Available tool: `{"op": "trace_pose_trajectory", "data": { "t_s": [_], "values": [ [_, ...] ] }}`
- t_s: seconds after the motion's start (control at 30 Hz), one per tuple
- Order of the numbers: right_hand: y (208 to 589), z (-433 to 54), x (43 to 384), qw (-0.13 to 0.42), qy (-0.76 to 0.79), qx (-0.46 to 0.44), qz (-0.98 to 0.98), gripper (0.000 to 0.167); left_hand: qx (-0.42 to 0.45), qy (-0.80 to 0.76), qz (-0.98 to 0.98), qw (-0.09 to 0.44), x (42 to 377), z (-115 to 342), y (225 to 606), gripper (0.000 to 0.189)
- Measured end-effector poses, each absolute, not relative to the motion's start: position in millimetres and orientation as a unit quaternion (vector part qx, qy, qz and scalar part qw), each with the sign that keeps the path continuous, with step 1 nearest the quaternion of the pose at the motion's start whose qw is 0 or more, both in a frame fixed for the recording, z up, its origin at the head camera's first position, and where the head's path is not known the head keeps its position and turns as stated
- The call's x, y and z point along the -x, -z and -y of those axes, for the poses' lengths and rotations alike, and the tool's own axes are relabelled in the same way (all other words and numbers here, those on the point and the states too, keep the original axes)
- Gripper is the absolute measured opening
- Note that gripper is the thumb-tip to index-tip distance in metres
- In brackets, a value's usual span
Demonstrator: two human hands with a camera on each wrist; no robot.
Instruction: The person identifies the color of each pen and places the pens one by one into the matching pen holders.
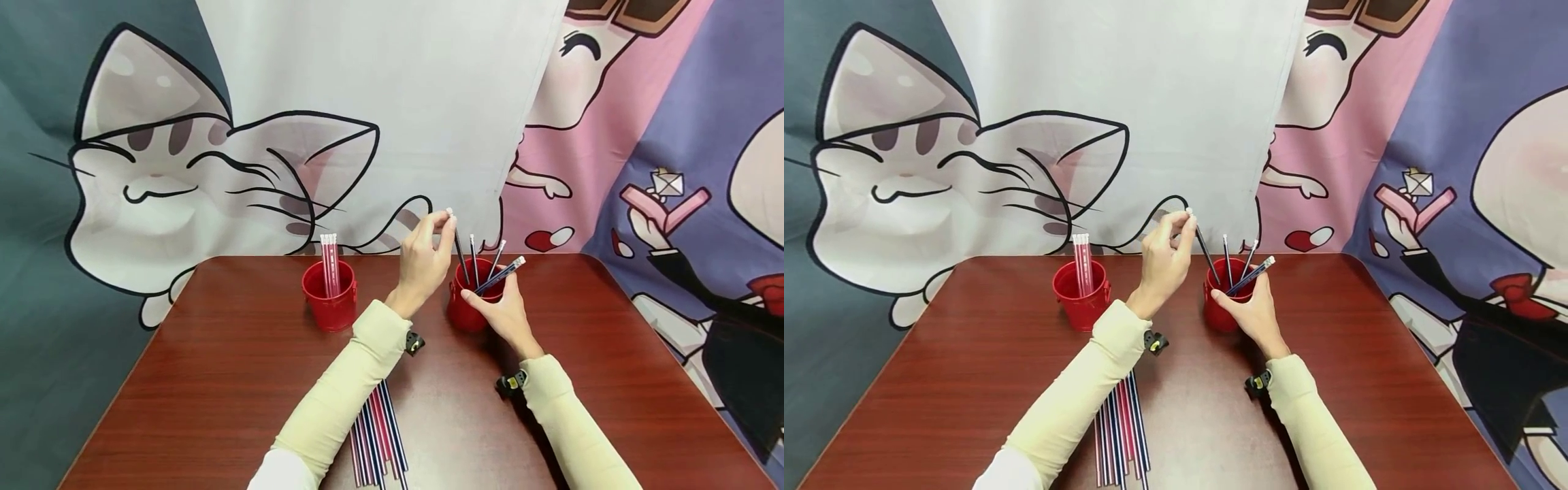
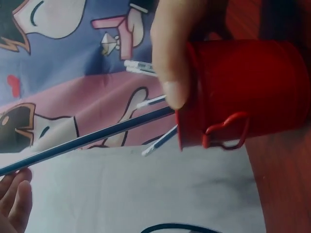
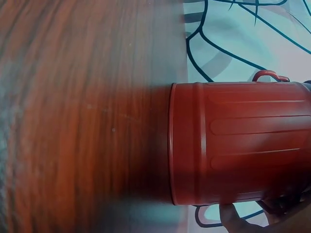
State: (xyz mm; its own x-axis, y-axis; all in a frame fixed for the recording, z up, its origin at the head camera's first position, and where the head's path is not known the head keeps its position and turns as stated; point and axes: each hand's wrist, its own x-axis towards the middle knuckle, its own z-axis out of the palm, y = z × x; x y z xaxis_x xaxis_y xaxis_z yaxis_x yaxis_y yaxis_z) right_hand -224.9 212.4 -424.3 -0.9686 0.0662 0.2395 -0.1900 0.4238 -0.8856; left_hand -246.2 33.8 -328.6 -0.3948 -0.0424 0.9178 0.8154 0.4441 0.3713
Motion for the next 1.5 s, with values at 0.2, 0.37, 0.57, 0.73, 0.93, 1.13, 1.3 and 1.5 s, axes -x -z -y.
{"op": "trace_pose_trajectory", "data": {
  "t_s": [0.2, 0.37, 0.57, 0.73, 0.93, 1.13, 1.3, 1.5],
  "values": [
    [440, -218, 235, 0.13, -0.529, -0.034, 0.838, 0.083, 0.289, 0.429, 0.741, 0.428, 247, -44, 340, 0.016],
    [441, -217, 235, 0.133, -0.518, -0.03, 0.845, 0.084, 0.285, 0.409, 0.784, 0.37, 247, -46, 358, 0.017],
    [441, -216, 234, 0.134, -0.508, -0.03, 0.851, 0.085, 0.318, 0.372, 0.823, 0.287, 245, -46, 375, 0.017],
    [441, -218, 235, 0.139, -0.509, -0.028, 0.849, 0.084, 0.344, 0.366, 0.827, 0.253, 245, -47, 381, 0.019],
    [442, -217, 235, 0.139, -0.514, -0.036, 0.846, 0.082, 0.353, 0.355, 0.832, 0.241, 242, -46, 384, 0.021],
    [443, -218, 234, 0.147, -0.516, -0.035, 0.843, 0.078, 0.353, 0.35, 0.839, 0.223, 236, -36, 391, 0.024],
    [431, -212, 227, 0.133, -0.532, -0.042, 0.835, 0.08, 0.339, 0.356, 0.844, 0.213, 230, -15, 398, 0.02],
    [413, -205, 214, 0.121, -0.53, -0.046, 0.838, 0.078, 0.266, 0.334, 0.893, 0.138, 214, 18, 401, 0.012]
  ]
}}
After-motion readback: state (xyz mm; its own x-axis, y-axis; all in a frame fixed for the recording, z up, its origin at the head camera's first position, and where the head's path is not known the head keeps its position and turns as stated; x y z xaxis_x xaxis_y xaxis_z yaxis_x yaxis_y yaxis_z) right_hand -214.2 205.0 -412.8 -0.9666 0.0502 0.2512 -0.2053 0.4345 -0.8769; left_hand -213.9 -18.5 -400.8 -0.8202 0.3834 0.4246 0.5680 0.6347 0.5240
